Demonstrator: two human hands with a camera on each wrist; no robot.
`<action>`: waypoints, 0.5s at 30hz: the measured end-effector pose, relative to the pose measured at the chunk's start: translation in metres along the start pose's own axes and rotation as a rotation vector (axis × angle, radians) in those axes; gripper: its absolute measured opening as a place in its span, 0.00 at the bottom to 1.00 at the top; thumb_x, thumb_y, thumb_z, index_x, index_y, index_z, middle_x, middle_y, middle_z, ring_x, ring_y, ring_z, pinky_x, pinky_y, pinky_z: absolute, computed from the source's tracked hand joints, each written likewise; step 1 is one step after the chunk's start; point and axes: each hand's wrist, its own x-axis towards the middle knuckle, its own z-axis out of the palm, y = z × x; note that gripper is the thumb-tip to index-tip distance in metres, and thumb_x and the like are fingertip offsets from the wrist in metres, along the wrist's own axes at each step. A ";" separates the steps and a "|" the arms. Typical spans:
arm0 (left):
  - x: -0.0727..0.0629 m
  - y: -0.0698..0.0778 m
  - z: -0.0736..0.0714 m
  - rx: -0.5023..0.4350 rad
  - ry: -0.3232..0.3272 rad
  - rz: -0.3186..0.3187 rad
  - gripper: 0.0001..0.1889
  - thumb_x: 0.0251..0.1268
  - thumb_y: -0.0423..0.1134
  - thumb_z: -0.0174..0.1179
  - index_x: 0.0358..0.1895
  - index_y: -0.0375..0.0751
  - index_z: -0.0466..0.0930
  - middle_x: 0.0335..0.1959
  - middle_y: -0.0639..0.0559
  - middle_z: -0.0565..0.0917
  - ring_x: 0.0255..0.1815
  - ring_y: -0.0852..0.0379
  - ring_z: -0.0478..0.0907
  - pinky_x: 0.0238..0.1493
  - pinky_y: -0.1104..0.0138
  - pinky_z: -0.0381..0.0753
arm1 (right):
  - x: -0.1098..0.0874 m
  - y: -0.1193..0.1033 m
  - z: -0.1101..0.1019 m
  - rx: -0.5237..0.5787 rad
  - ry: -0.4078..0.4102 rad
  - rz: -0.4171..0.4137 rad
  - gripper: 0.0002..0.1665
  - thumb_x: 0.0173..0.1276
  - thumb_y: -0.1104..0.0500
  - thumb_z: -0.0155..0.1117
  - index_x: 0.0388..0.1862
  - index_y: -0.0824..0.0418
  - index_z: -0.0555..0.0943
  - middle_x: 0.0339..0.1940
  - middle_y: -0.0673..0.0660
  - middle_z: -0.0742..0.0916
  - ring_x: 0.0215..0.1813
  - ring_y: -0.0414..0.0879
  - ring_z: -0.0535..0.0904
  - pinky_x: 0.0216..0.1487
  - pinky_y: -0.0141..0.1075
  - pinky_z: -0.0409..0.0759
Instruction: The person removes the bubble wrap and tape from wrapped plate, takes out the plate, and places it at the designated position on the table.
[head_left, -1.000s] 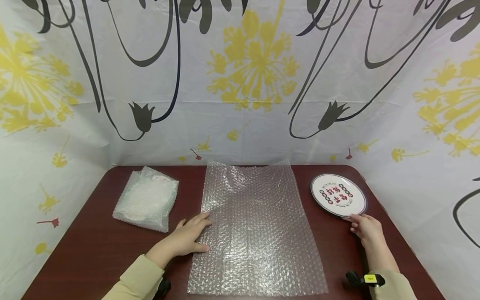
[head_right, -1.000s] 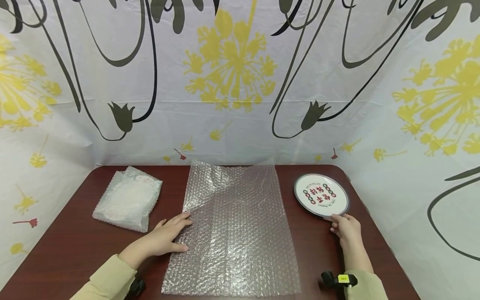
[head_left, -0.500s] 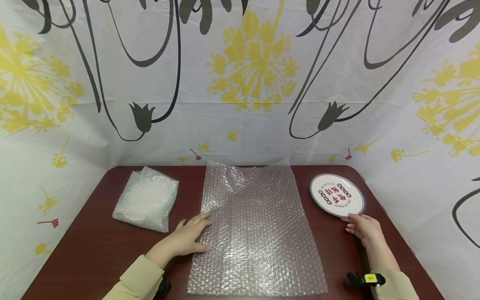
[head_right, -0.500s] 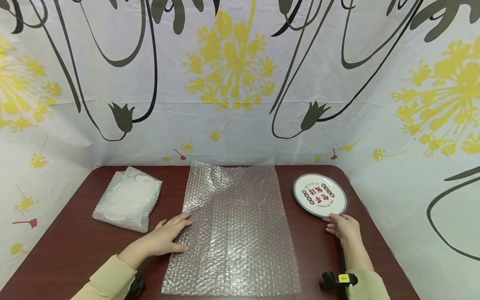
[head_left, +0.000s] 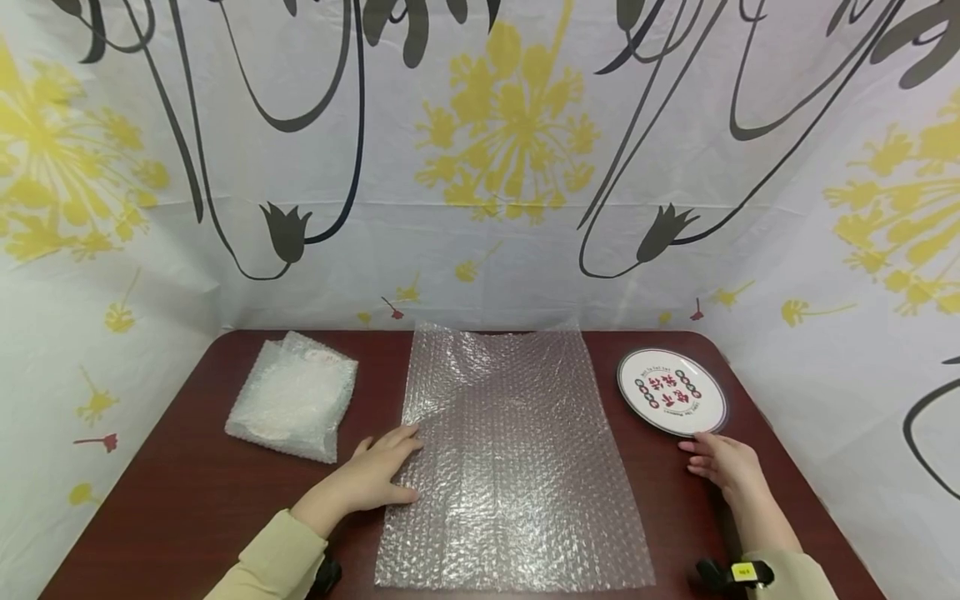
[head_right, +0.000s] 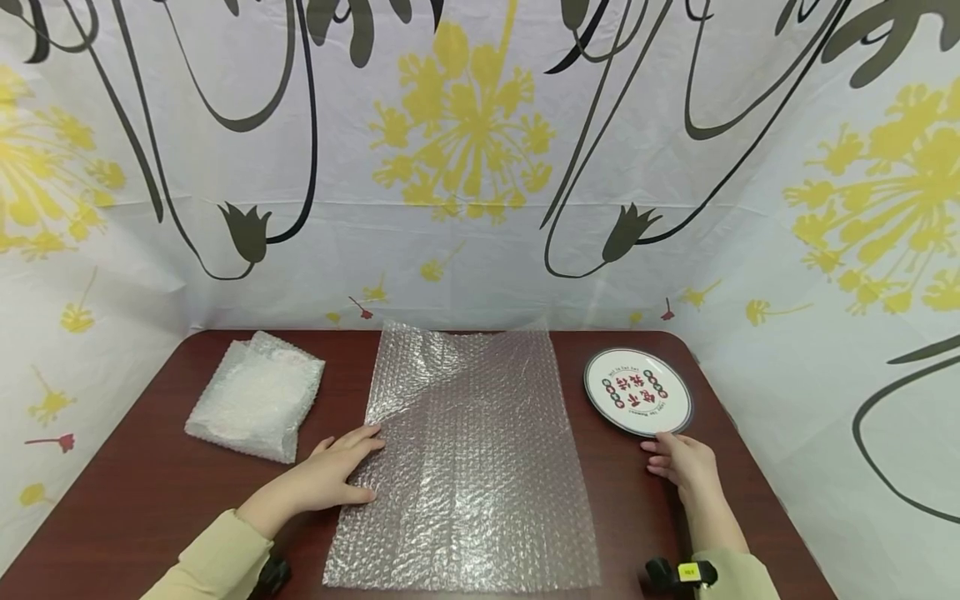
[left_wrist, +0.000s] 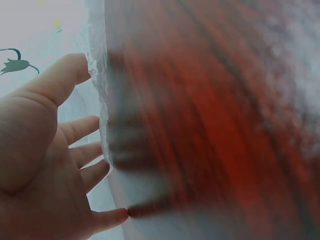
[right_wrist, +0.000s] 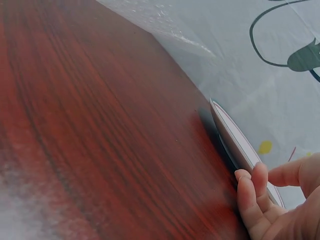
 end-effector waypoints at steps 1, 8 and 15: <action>0.000 0.000 0.000 0.003 0.002 0.003 0.38 0.54 0.50 0.69 0.67 0.37 0.68 0.73 0.40 0.57 0.73 0.42 0.53 0.62 0.32 0.46 | -0.001 0.000 0.000 -0.008 -0.003 0.002 0.29 0.76 0.57 0.48 0.63 0.80 0.61 0.26 0.50 0.87 0.26 0.42 0.81 0.33 0.35 0.83; 0.000 -0.003 0.001 0.002 0.020 0.021 0.37 0.54 0.50 0.69 0.67 0.38 0.68 0.73 0.40 0.58 0.73 0.42 0.52 0.63 0.33 0.47 | -0.010 -0.001 0.005 -0.047 -0.051 0.016 0.33 0.76 0.55 0.48 0.65 0.82 0.58 0.28 0.52 0.87 0.27 0.43 0.81 0.35 0.36 0.83; -0.001 -0.005 0.000 -0.025 0.037 0.042 0.34 0.55 0.50 0.69 0.65 0.40 0.72 0.72 0.38 0.58 0.72 0.40 0.53 0.62 0.34 0.48 | -0.018 -0.003 0.009 -0.095 -0.103 0.011 0.32 0.76 0.55 0.48 0.65 0.81 0.59 0.30 0.53 0.87 0.28 0.43 0.82 0.34 0.36 0.83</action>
